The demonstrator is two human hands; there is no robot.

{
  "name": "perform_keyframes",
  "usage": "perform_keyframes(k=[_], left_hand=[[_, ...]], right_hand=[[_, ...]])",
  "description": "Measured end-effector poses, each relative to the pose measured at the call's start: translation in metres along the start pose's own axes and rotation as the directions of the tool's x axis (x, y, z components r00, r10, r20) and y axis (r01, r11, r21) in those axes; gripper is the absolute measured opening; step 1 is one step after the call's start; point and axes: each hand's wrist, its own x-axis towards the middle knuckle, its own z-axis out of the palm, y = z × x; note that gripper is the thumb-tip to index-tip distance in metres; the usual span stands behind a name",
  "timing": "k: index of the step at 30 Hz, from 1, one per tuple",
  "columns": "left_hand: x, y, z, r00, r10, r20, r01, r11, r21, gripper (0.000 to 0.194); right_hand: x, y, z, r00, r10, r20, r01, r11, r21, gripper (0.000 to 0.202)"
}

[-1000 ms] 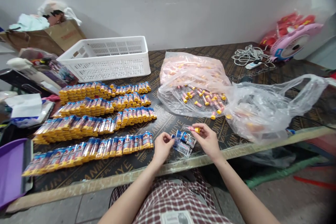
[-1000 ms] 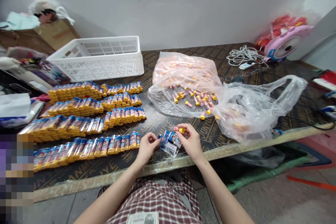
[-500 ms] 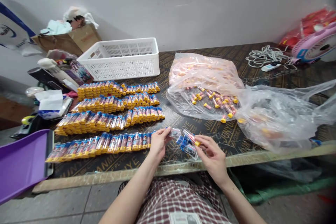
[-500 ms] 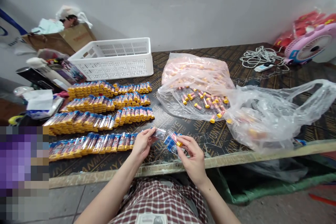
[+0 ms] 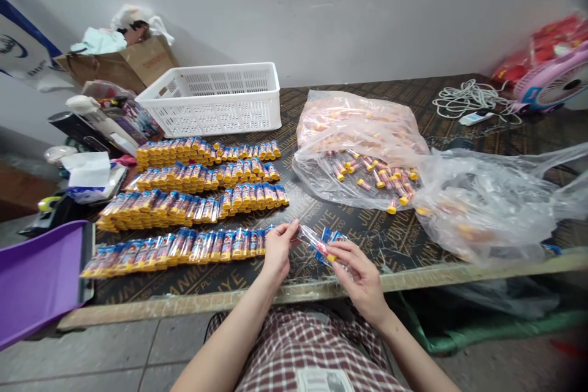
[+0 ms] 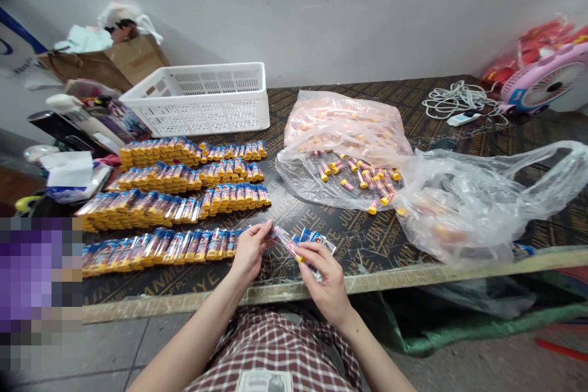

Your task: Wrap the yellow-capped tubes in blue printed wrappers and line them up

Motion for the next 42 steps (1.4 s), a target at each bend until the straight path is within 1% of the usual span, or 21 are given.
perform_keyframes(k=[3,5,6,8,9,11,13,14,18,20,24,29,42], left_hand=[[-0.006,0.001,0.001,0.994,-0.01,0.106,0.01,1.0,0.002,0.034],[-0.01,0.002,0.001,0.987,-0.024,0.159,0.025,1.0,0.001,0.04],[-0.012,0.003,0.001,0.984,-0.036,0.174,0.036,0.999,0.005,0.044],[-0.016,0.003,0.0,0.976,-0.082,0.202,0.075,0.996,0.042,0.052],[-0.018,0.003,0.0,0.966,-0.118,0.229,0.101,0.991,0.083,0.053],[-0.022,0.003,0.0,0.931,-0.198,0.305,0.148,0.973,0.18,0.049],[-0.027,0.003,0.0,0.897,-0.251,0.365,0.166,0.954,0.249,0.041],[-0.03,0.004,0.001,0.887,-0.262,0.381,0.167,0.95,0.265,0.038],[-0.035,0.004,0.002,0.866,-0.287,0.41,0.181,0.943,0.279,0.035],[-0.036,0.003,0.001,0.857,-0.297,0.422,0.186,0.94,0.285,0.035],[-0.037,0.0,0.0,0.848,-0.304,0.433,0.18,0.935,0.304,0.035],[-0.038,-0.001,0.0,0.848,-0.31,0.43,0.18,0.932,0.315,0.035],[-0.042,0.001,0.002,0.854,-0.315,0.413,0.198,0.933,0.3,0.037]], right_hand=[[0.001,0.004,0.003,1.0,0.01,0.018,-0.01,1.0,0.011,0.032],[0.002,0.008,0.005,0.999,0.03,0.016,-0.03,0.999,0.019,0.034],[0.002,0.01,0.005,0.999,0.035,0.013,-0.035,0.999,0.014,0.036],[0.004,0.013,0.007,1.0,0.028,0.007,-0.028,0.999,-0.019,0.048],[0.006,0.013,0.007,1.0,0.016,0.005,-0.016,0.999,-0.038,0.055],[0.009,0.014,0.006,1.0,-0.016,0.011,0.017,0.998,-0.057,0.069],[0.013,0.013,0.005,0.998,-0.047,0.046,0.049,0.998,-0.038,0.077],[0.014,0.012,0.004,0.995,-0.061,0.075,0.063,0.998,-0.024,0.08],[0.015,0.012,0.001,0.973,-0.081,0.217,0.083,0.997,0.001,0.085],[0.013,0.013,0.001,0.966,-0.08,0.245,0.08,0.997,0.013,0.083],[0.01,0.014,0.003,0.975,-0.078,0.207,0.065,0.996,0.068,0.08],[0.009,0.011,0.004,0.979,-0.067,0.195,0.041,0.991,0.131,0.083],[0.009,0.01,0.007,0.982,-0.071,0.174,0.04,0.984,0.173,0.082]])
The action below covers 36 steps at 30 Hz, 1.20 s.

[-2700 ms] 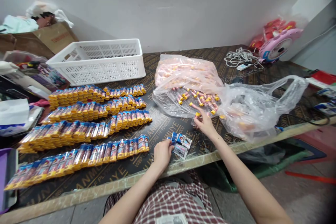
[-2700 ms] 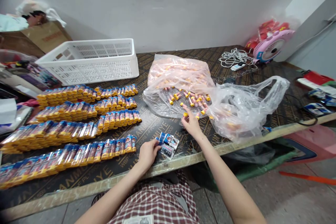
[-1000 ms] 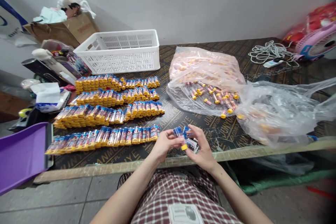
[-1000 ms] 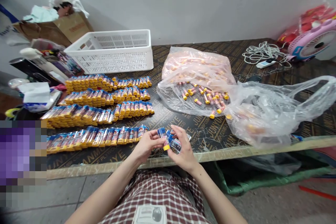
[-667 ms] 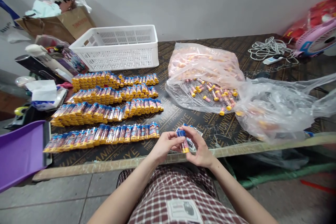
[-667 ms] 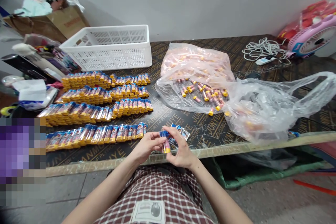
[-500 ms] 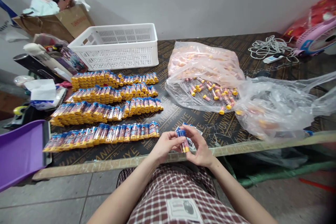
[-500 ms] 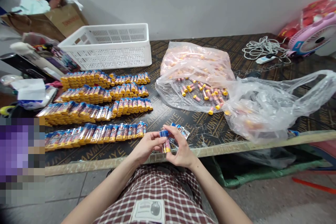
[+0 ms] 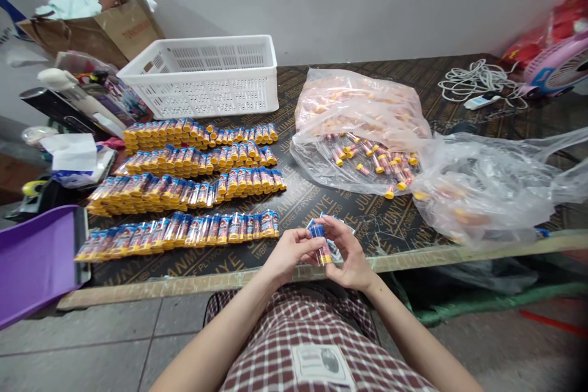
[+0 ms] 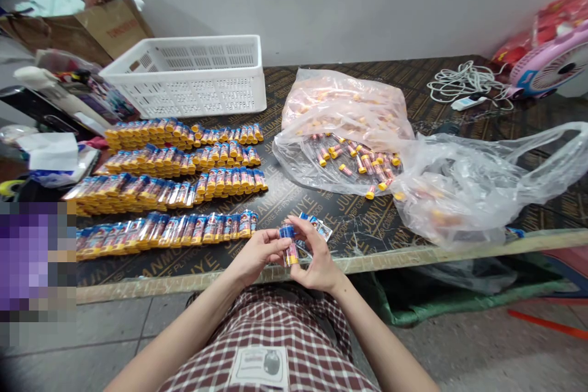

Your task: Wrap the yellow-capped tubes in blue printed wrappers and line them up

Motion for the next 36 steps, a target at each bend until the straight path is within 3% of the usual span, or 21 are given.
perform_keyframes(k=[5,8,10,12,13,15,19,23,25,27,29,31,33,36], left_hand=[[0.003,0.002,-0.009,1.0,0.007,-0.029,-0.005,0.998,0.06,0.038],[0.004,0.013,-0.036,0.964,0.163,-0.212,-0.079,0.93,0.358,0.04],[0.003,0.024,-0.059,0.863,0.379,-0.335,-0.046,0.719,0.693,0.043],[0.0,0.034,-0.078,0.787,0.517,-0.337,0.126,0.4,0.908,0.043],[-0.002,0.039,-0.085,0.781,0.534,-0.323,0.215,0.255,0.942,0.043],[-0.003,0.044,-0.091,0.797,0.51,-0.323,0.342,0.06,0.938,0.042],[-0.001,0.048,-0.088,0.827,0.445,-0.343,0.431,-0.112,0.895,0.04],[-0.002,0.05,-0.083,0.825,0.464,-0.323,0.427,-0.136,0.894,0.044],[-0.003,0.051,-0.079,0.791,0.533,-0.3,0.401,-0.08,0.913,0.045],[-0.002,0.047,-0.071,0.761,0.592,-0.265,0.318,0.017,0.948,0.041],[0.003,0.036,-0.059,0.773,0.597,-0.213,0.17,0.129,0.977,0.032],[0.015,0.018,-0.045,0.832,0.54,-0.125,0.009,0.213,0.977,0.025],[0.029,-0.004,-0.032,0.894,0.445,-0.053,-0.064,0.245,0.967,0.022],[0.048,-0.031,-0.018,0.93,0.359,-0.076,0.003,0.199,0.98,0.032]], right_hand=[[0.001,0.0,-0.003,0.998,0.039,0.053,-0.038,0.999,-0.018,0.082],[0.002,0.006,-0.015,0.997,0.068,0.03,-0.066,0.996,-0.055,0.083],[0.002,0.012,-0.023,0.993,0.106,-0.042,-0.109,0.992,-0.068,0.079],[0.004,0.018,-0.025,0.978,0.183,-0.099,-0.19,0.98,-0.063,0.072],[0.005,0.021,-0.023,0.968,0.232,-0.1,-0.236,0.971,-0.038,0.07],[0.01,0.025,-0.01,0.944,0.328,-0.045,-0.325,0.944,0.059,0.064],[0.027,0.038,0.035,0.901,0.421,0.106,-0.434,0.868,0.243,0.058],[0.041,0.049,0.07,0.862,0.471,0.185,-0.506,0.794,0.338,0.058],[0.042,0.048,0.073,0.869,0.454,0.197,-0.495,0.801,0.336,0.058],[0.042,0.044,0.062,0.903,0.402,0.15,-0.428,0.861,0.275,0.056],[0.041,0.042,0.036,0.945,0.325,0.039,-0.327,0.935,0.139,0.052],[0.041,0.044,-0.002,0.959,0.251,-0.13,-0.266,0.956,-0.121,0.048],[0.041,0.053,-0.047,0.927,0.188,-0.325,-0.328,0.827,-0.456,0.043],[0.037,0.074,-0.11,0.846,0.159,-0.51,-0.468,0.679,-0.565,0.04]])
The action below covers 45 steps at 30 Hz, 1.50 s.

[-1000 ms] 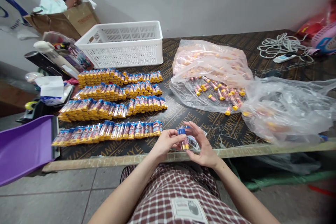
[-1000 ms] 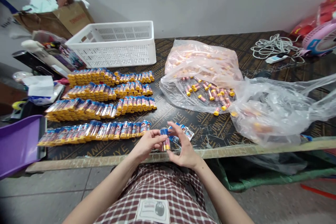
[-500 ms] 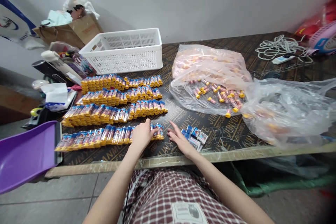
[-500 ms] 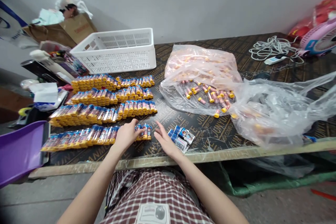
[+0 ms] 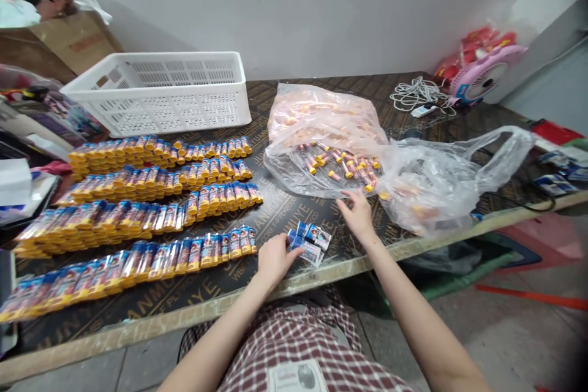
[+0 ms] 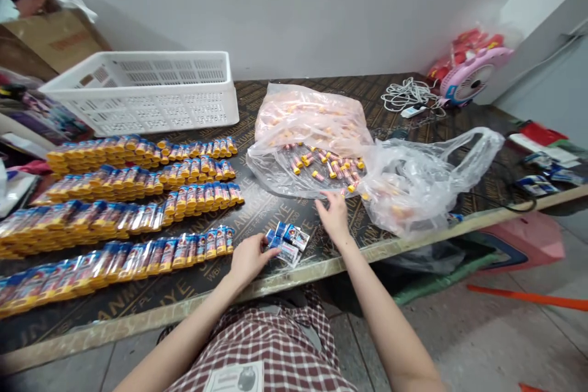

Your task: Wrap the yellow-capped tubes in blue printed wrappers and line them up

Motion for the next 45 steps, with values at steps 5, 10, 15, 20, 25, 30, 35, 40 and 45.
perform_keyframes(k=[5,10,15,20,25,30,35,40,45], left_hand=[[0.005,0.004,0.021,1.0,-0.016,0.006,0.015,0.999,0.046,0.025],[0.007,0.003,0.021,0.995,-0.097,-0.013,0.096,0.993,-0.062,0.016],[0.011,-0.001,0.023,0.988,-0.14,-0.065,0.107,0.924,-0.367,0.014],[0.012,0.0,0.012,0.953,-0.292,0.084,0.204,0.41,-0.889,0.021],[0.012,0.003,-0.014,0.917,-0.359,0.174,0.213,0.072,-0.974,0.034],[0.011,0.004,-0.033,0.891,-0.422,0.165,0.168,-0.031,-0.985,0.039],[0.01,0.003,-0.04,0.878,-0.462,0.126,0.121,-0.04,-0.992,0.038],[0.009,0.003,-0.039,0.871,-0.478,0.111,0.107,-0.037,-0.994,0.039],[0.005,0.01,-0.037,0.897,-0.437,0.063,0.071,0.002,-0.998,0.037]], right_hand=[[0.027,0.053,-0.012,0.989,0.104,-0.108,-0.122,0.977,-0.174,0.051],[0.037,0.058,-0.011,0.988,0.106,-0.11,-0.124,0.979,-0.165,0.042],[0.023,0.03,-0.016,0.986,0.084,-0.142,-0.086,0.996,-0.009,0.036],[-0.027,-0.022,-0.014,0.997,0.076,0.022,-0.079,0.928,0.364,0.034],[-0.072,-0.067,-0.013,0.992,0.02,0.127,-0.096,0.771,0.629,0.022],[-0.095,-0.084,-0.013,0.995,-0.038,0.089,-0.023,0.801,0.598,0.024],[-0.105,-0.087,-0.012,0.996,-0.089,0.018,0.064,0.826,0.56,0.027],[-0.107,-0.09,-0.01,0.989,-0.149,0.017,0.118,0.847,0.518,0.028],[-0.109,-0.095,-0.006,0.967,-0.226,0.12,0.135,0.848,0.512,0.029]])
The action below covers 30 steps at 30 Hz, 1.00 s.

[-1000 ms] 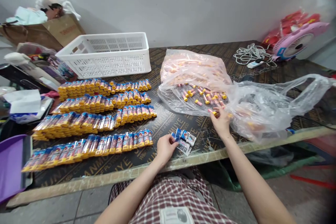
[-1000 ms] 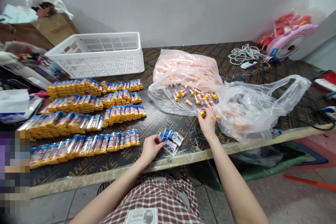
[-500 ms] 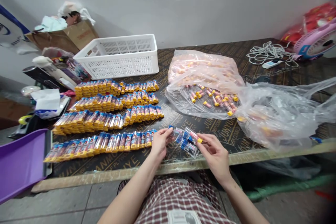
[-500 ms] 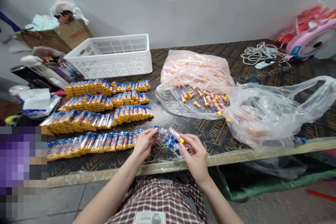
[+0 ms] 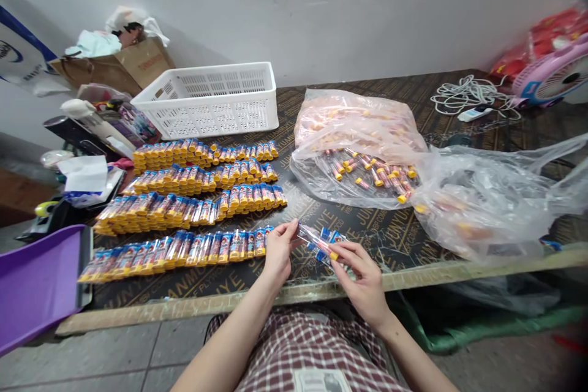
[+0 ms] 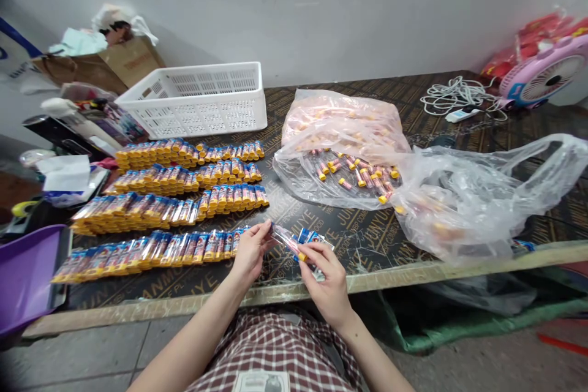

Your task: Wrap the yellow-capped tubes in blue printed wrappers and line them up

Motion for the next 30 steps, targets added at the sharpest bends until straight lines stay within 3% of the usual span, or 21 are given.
perform_keyframes(k=[3,6,9,13,19,30], left_hand=[[-0.005,0.001,0.001,0.995,-0.007,0.101,0.009,1.0,-0.022,0.036],[-0.01,0.002,0.001,0.982,-0.037,0.185,0.038,0.999,0.001,0.046],[-0.016,0.004,0.001,0.961,-0.112,0.255,0.091,0.992,0.092,0.053],[-0.025,0.004,0.002,0.905,-0.222,0.362,0.147,0.964,0.223,0.04],[-0.033,0.005,0.002,0.871,-0.279,0.404,0.177,0.946,0.272,0.038],[-0.038,0.004,-0.001,0.873,-0.286,0.395,0.176,0.94,0.291,0.034]], right_hand=[[0.0,0.003,0.003,0.999,0.013,0.053,-0.015,0.999,0.047,0.029],[0.001,0.008,0.005,0.998,-0.006,0.07,0.002,0.998,0.057,0.034],[0.005,0.012,0.006,0.996,-0.071,0.058,0.074,0.996,-0.047,0.05],[0.015,0.011,0.005,0.984,-0.138,0.114,0.148,0.986,-0.075,0.075],[0.017,0.012,0.003,0.929,-0.177,0.324,0.163,0.984,0.069,0.084],[0.014,0.011,0.007,0.94,-0.168,0.297,0.117,0.976,0.182,0.086]])
